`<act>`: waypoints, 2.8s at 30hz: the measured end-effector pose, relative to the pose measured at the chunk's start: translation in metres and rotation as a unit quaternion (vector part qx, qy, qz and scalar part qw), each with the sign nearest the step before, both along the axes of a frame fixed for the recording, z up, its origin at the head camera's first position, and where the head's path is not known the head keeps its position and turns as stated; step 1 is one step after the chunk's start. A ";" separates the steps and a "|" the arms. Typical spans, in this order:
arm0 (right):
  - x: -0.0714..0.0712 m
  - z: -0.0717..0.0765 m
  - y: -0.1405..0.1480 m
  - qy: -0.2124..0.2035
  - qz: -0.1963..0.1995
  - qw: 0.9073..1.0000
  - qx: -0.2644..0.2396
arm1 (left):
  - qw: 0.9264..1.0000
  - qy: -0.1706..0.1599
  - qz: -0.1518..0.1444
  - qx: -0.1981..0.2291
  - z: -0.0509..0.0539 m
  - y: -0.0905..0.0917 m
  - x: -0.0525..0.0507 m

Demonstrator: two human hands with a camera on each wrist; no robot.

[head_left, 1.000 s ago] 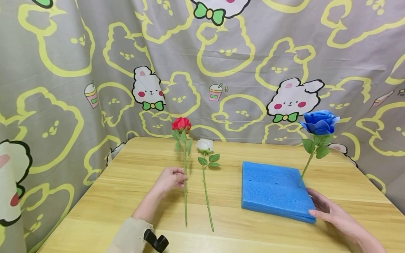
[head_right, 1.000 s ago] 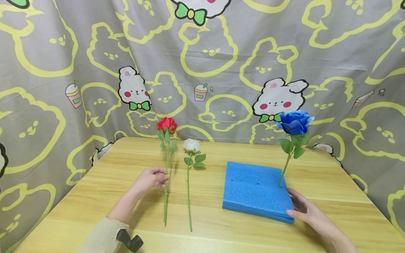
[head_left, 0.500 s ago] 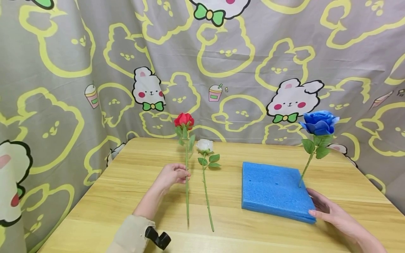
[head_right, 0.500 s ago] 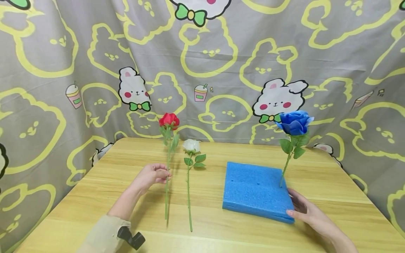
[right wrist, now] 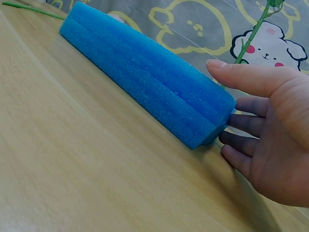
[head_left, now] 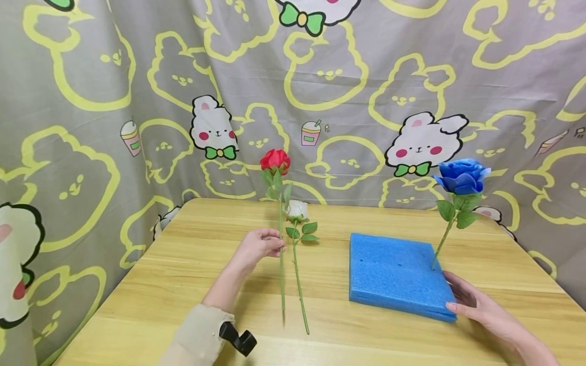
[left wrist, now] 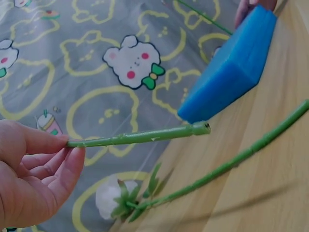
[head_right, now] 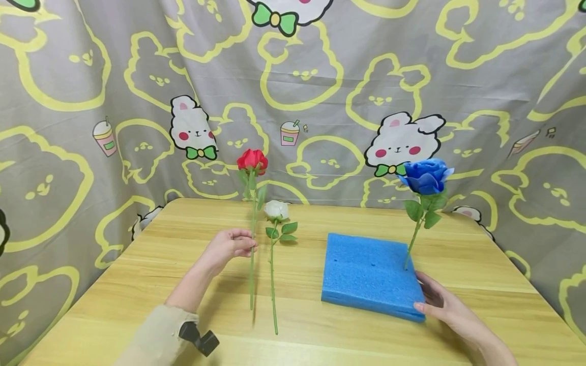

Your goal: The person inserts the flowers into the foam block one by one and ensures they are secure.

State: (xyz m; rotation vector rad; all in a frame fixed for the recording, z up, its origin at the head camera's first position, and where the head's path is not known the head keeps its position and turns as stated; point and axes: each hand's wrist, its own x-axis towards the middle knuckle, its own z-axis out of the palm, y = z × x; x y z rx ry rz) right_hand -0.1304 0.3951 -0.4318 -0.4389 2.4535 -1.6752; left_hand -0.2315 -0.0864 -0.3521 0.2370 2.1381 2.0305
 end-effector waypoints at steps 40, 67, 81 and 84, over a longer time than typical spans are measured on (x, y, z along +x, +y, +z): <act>0.001 0.004 -0.004 0.016 -0.007 1.000 0.022 | 0.992 0.124 -0.037 -0.005 0.034 0.120 -0.004; 0.003 0.003 -0.005 0.014 0.000 1.000 -0.001 | 0.978 0.193 -0.073 -0.019 0.045 0.196 0.004; 0.000 0.003 -0.001 0.019 0.089 0.994 -0.055 | 0.977 0.203 -0.066 -0.004 0.042 0.212 0.000; 0.000 0.002 0.000 0.028 0.100 0.993 -0.060 | 0.978 0.198 -0.058 -0.005 0.041 0.217 0.000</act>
